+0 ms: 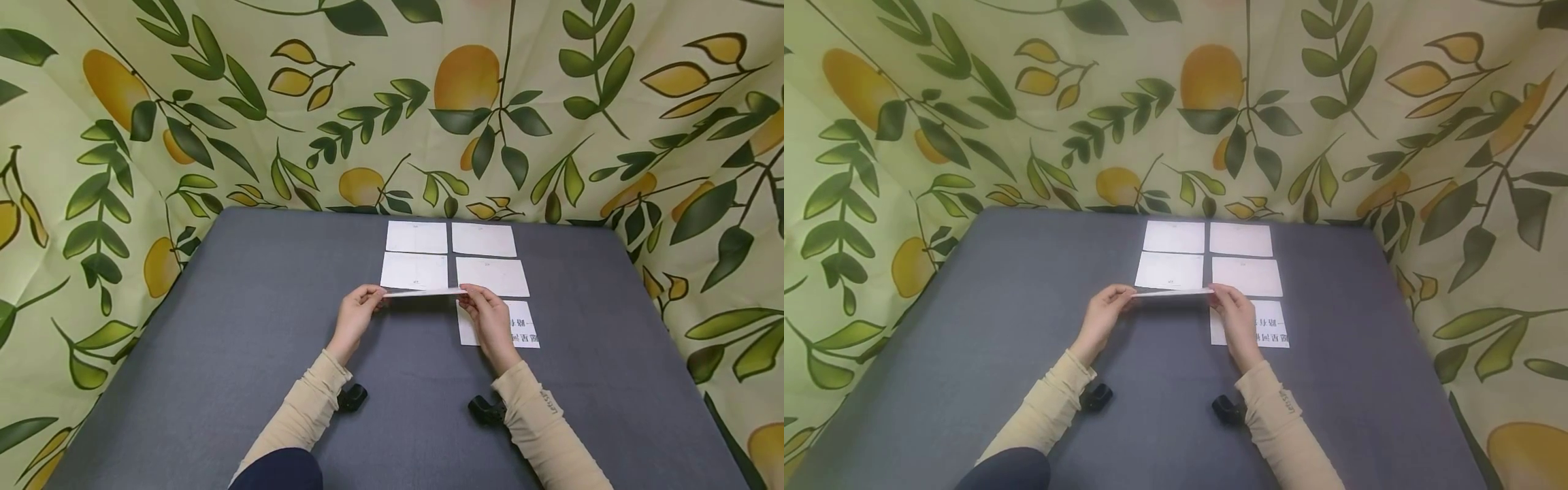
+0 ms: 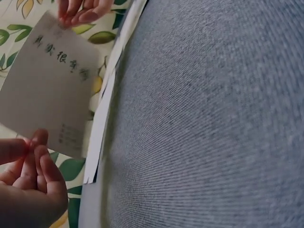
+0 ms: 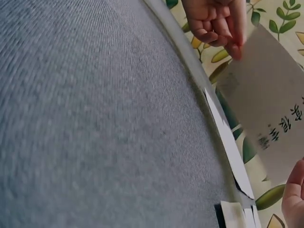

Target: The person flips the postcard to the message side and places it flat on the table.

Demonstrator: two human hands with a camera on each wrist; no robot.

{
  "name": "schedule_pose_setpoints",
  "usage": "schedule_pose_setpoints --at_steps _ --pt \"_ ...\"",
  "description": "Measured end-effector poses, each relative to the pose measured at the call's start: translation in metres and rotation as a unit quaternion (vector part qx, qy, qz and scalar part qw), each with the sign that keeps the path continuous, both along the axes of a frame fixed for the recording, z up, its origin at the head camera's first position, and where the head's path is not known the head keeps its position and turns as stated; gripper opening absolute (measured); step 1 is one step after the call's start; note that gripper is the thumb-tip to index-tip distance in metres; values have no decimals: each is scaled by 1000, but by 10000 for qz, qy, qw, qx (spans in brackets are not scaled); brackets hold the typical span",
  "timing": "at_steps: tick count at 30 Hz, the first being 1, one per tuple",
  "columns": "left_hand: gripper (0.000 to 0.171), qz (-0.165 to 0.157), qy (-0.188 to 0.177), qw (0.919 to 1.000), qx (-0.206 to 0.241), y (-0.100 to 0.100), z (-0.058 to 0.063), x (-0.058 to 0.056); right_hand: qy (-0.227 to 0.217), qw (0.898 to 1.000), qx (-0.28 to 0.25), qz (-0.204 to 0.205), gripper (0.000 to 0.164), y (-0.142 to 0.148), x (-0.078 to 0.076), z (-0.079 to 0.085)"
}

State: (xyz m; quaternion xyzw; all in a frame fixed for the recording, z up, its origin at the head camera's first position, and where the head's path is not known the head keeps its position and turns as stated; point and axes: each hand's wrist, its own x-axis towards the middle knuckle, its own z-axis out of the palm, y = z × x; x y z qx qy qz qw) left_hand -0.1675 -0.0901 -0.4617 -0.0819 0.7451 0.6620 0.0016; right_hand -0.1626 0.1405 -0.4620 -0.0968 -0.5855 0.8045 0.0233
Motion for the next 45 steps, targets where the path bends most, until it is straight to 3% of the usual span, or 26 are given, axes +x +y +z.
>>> schedule_pose_setpoints --at_steps 5,11,13,15,19,24,30,34,40,45 --pt "16 64 -183 9991 364 -2 -2 -1 86 9999 -59 51 15 3 2 -2" --pt "17 -45 -359 9983 460 -8 -7 1 -271 9994 187 98 9 0 0 -5" --pt "20 -83 -369 9989 293 -10 -9 0 -430 9976 495 218 10 -1 -1 -5" --pt "23 -88 -376 9992 122 -12 -10 0 -568 9928 964 419 22 -2 -2 -6" --pt "29 -111 -267 9993 -252 -15 -9 0 -589 9712 2097 965 34 -3 -2 -9" --pt "29 -300 -140 9953 -912 -20 -10 -1 -341 9449 2877 1526 37 -1 -1 -13" --pt "27 -571 75 9786 -1975 -22 -7 1 -140 9076 3815 1746 35 -2 0 -14" --pt "27 -783 223 9659 -2459 -19 -4 3 -241 8869 4234 1831 34 -5 1 -12" --pt "26 -922 549 9508 -2905 -16 -4 3 -308 8673 4610 1853 35 -9 2 -9" --pt "26 -983 506 9477 -2993 -13 -4 0 -330 8568 4812 1823 35 -10 1 -7"
